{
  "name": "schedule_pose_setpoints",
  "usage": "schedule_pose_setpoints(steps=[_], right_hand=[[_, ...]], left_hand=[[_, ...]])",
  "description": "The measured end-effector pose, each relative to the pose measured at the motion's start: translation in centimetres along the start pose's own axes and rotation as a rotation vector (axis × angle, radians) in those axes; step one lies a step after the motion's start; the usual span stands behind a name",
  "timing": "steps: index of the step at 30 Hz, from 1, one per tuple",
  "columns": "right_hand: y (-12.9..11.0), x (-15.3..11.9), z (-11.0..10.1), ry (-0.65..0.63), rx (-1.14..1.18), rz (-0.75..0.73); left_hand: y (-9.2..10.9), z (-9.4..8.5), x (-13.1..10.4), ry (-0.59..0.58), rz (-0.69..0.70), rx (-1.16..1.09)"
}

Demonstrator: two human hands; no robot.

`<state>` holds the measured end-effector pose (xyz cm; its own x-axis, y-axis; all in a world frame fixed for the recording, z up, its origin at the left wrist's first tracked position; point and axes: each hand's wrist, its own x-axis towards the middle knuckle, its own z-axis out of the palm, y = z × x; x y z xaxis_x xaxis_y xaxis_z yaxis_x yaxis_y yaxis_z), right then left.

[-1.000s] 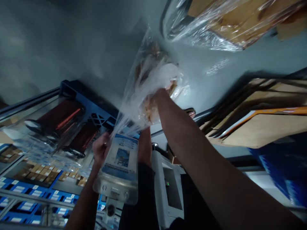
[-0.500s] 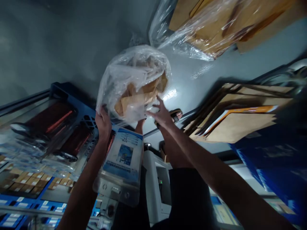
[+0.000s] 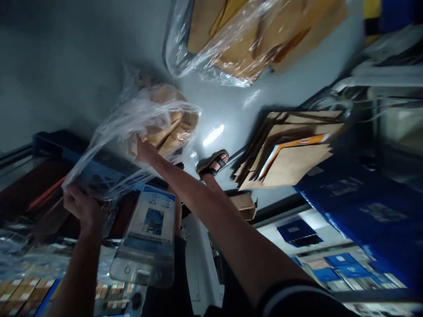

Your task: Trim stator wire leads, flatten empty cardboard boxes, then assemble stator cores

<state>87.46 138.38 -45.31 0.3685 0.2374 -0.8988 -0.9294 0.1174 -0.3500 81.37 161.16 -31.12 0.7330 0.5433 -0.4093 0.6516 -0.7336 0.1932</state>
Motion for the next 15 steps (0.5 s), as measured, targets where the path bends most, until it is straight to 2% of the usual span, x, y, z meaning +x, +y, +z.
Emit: schedule_pose_setpoints(steps=[2,4,6,7,8,10,12,15], right_hand=[[0.1,-3.8,-2.8,-0.084,-0.060,-0.094],[1.1,-8.5,-7.1,-0.167,-0.072,-0.210],[2.9,-13.2,-11.7,-0.143,-0.039,-0.274],[4.2,-15.3,-13.8,-0.004,0.032,-0.258],[5.6,-17.1,-15.3,0.144,0.123,-0.213],[8.7,-19.9,-16.7,0.347,0.284,-0.118],[11.7,-21.4,-16.1,0.388,0.384,-0.041],[15.5,-22.4,-14.5,0.313,0.452,0.006]], left_hand=[[0.0,-1.3,1.9,0.047,0.037,0.004],[1.2,-1.7,2.9,0.035,0.160,0.146],[4.4,-0.1,2.9,0.075,0.363,0.273],[6.8,1.6,2.6,0.093,0.476,0.298],[9.8,4.1,2.2,0.119,0.607,0.268],[17.0,10.9,1.0,0.023,0.768,0.156],[25.2,19.5,-0.2,-0.107,0.914,0.086],[37.3,32.7,-0.6,-0.288,0.967,0.162]])
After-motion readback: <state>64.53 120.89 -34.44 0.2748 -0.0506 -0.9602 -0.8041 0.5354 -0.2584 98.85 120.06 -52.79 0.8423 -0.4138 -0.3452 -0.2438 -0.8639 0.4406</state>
